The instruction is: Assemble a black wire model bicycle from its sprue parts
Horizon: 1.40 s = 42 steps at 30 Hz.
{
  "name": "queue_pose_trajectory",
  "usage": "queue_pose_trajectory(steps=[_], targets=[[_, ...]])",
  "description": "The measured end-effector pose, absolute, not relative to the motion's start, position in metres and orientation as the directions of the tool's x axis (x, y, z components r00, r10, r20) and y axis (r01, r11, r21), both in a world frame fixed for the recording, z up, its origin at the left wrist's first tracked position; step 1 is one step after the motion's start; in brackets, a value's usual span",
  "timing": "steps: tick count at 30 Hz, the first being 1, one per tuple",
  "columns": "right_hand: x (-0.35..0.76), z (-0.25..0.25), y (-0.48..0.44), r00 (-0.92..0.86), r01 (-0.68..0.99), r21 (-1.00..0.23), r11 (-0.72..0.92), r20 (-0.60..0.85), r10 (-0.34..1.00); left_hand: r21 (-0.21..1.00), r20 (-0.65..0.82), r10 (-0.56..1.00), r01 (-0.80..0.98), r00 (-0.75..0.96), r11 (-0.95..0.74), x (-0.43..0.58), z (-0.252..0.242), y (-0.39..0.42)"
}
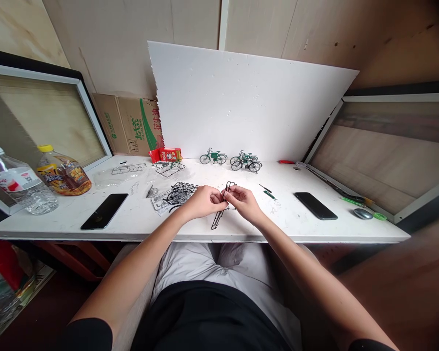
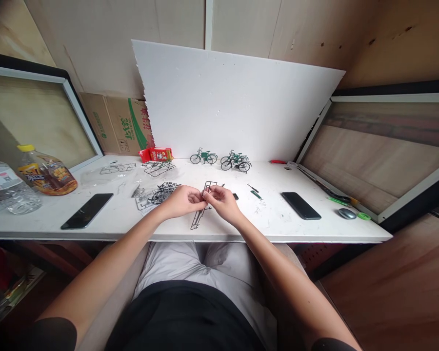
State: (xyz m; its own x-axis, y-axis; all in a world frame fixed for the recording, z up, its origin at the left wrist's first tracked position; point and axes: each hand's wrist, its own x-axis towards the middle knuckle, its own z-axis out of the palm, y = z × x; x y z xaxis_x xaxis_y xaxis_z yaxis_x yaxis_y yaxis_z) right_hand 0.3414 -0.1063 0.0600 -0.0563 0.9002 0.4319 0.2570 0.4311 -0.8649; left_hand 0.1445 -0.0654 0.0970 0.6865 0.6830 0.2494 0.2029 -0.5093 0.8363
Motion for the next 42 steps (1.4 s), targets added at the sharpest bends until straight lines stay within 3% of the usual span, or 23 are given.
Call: queue_pose_trajectory(steps=[42], targets=[[0.329,0.04,-0.103,-0.097,0.234,-0.889,0.393,0.38,0.92,0.822,0.177,0.637,0.244,0.75,-0.515,0.145,0.09,-0.063]])
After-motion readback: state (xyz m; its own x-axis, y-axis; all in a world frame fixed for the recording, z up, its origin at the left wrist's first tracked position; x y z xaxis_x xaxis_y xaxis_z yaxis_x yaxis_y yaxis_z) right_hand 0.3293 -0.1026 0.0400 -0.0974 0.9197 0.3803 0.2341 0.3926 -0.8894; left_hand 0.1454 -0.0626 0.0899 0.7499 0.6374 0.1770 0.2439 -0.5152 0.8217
